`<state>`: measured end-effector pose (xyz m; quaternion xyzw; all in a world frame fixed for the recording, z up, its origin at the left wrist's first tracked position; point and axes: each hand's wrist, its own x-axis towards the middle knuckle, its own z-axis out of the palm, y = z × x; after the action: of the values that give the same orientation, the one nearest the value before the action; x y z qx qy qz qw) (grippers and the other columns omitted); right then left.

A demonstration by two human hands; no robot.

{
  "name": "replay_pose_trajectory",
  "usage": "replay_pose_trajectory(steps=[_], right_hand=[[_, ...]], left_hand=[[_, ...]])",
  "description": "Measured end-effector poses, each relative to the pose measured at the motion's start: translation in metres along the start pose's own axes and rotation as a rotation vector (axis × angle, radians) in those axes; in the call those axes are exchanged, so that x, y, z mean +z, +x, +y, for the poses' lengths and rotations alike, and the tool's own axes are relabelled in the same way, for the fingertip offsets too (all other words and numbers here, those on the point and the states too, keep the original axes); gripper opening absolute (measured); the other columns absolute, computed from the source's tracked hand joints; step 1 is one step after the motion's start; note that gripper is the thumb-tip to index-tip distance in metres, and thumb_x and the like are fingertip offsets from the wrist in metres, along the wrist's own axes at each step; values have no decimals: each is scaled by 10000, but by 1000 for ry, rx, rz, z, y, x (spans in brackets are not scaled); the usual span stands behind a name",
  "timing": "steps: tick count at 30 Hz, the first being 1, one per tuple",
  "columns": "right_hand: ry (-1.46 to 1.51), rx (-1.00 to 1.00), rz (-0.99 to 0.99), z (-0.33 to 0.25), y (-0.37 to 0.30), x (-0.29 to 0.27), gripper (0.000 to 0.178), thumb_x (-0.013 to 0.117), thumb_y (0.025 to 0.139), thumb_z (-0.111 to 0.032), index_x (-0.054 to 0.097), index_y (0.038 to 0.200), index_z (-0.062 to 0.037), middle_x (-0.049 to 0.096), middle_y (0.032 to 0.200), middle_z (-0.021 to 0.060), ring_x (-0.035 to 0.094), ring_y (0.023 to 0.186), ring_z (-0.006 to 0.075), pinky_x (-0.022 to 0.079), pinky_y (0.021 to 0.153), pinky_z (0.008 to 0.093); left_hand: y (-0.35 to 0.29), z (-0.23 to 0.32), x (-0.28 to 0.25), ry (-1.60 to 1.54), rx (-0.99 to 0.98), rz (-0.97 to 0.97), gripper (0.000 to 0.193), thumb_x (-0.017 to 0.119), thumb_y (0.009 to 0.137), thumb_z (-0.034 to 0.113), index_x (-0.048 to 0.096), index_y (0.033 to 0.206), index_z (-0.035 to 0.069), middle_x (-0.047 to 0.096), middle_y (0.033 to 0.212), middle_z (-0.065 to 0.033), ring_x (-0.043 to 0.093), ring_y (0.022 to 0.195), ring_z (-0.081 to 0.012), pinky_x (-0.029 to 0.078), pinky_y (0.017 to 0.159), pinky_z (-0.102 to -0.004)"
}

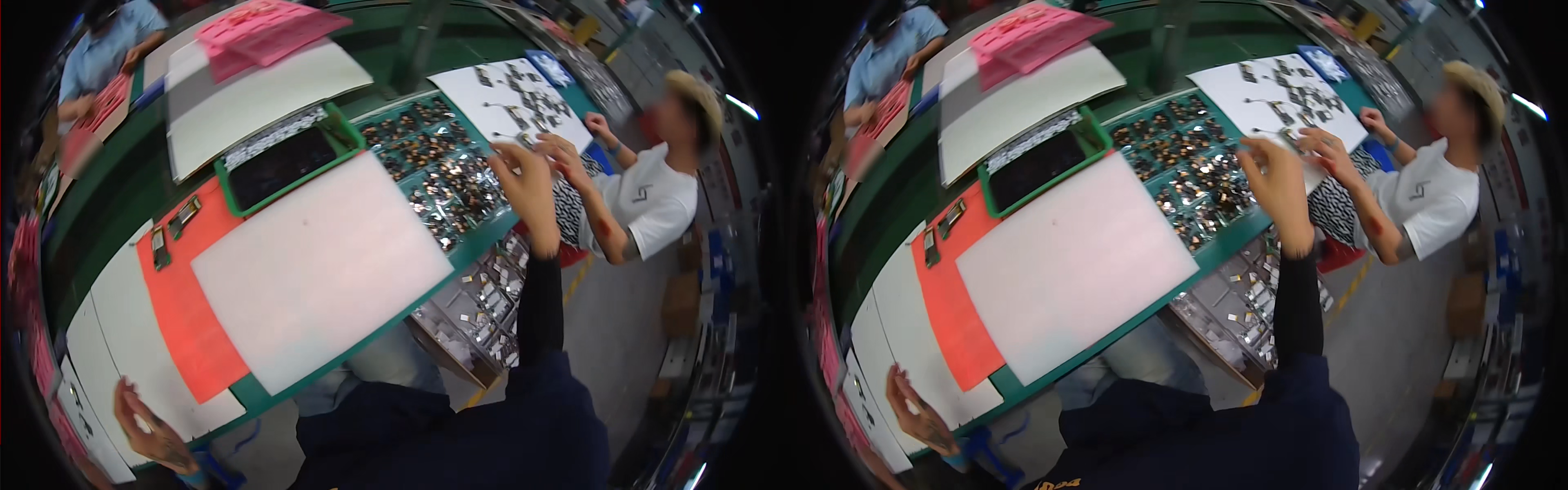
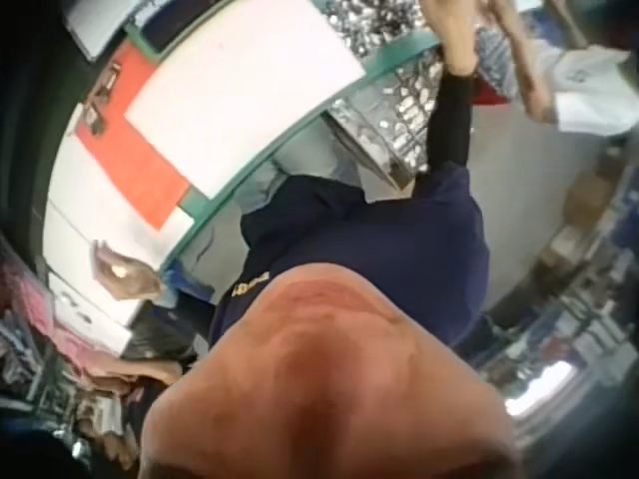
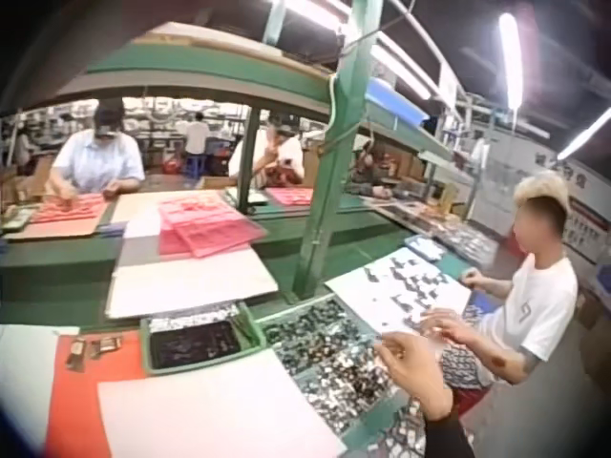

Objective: Assembling electronic components onto green circuit boards at a manual station.

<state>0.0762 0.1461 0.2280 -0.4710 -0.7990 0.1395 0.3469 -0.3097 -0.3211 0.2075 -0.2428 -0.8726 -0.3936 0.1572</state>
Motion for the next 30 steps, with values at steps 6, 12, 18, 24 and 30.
replay_pose_trajectory(steps=[6, 12, 18, 24, 30], right_hand=[[-321, -135, 27, 63, 106, 24, 247, 647, 867, -174, 772, 969, 12, 756, 849, 171, 670, 655, 372, 544, 649, 422], [-650, 95, -293, 128, 133, -10, 225, 654, 786, -80, 767, 961, 6, 758, 919, 199, 677, 744, 429, 562, 687, 427], [-557, -20, -277, 170, 100, -15, 285, 675, 744, -45, 758, 1013, 4, 757, 977, 192, 690, 821, 427, 571, 710, 437], [-141, 164, -10, 137, 57, -29, 461, 761, 742, -85, 681, 1181, 32, 746, 999, 169, 716, 862, 298, 575, 733, 339], [1016, 145, -345, -70, -73, 21, 253, 744, 834, 32, 735, 1076, -38, 763, 961, 105, 727, 852, 182, 587, 814, 257]], left_hand=[[-62, 134, 87, -782, 18, -30, 287, 481, 1067, 103, 540, 1321, -17, 670, 1176, -199, 654, 859, -234, 553, 824, -344], [-82, 153, 93, -891, 82, -211, 260, 459, 1071, 93, 571, 1286, -4, 694, 1033, -160, 642, 772, -214, 555, 757, -330], [-100, 139, 91, -878, 47, -280, 236, 455, 1065, 67, 580, 1252, -5, 695, 948, -155, 636, 732, -207, 556, 719, -319], [-103, 141, 100, -966, 122, -377, 235, 452, 1056, 40, 579, 1247, -10, 690, 917, -160, 636, 726, -207, 556, 698, -315], [-98, 201, 117, -1051, -166, -627, 182, 581, 981, 17, 607, 1151, -41, 720, 1025, -189, 675, 833, -221, 568, 814, -303]])
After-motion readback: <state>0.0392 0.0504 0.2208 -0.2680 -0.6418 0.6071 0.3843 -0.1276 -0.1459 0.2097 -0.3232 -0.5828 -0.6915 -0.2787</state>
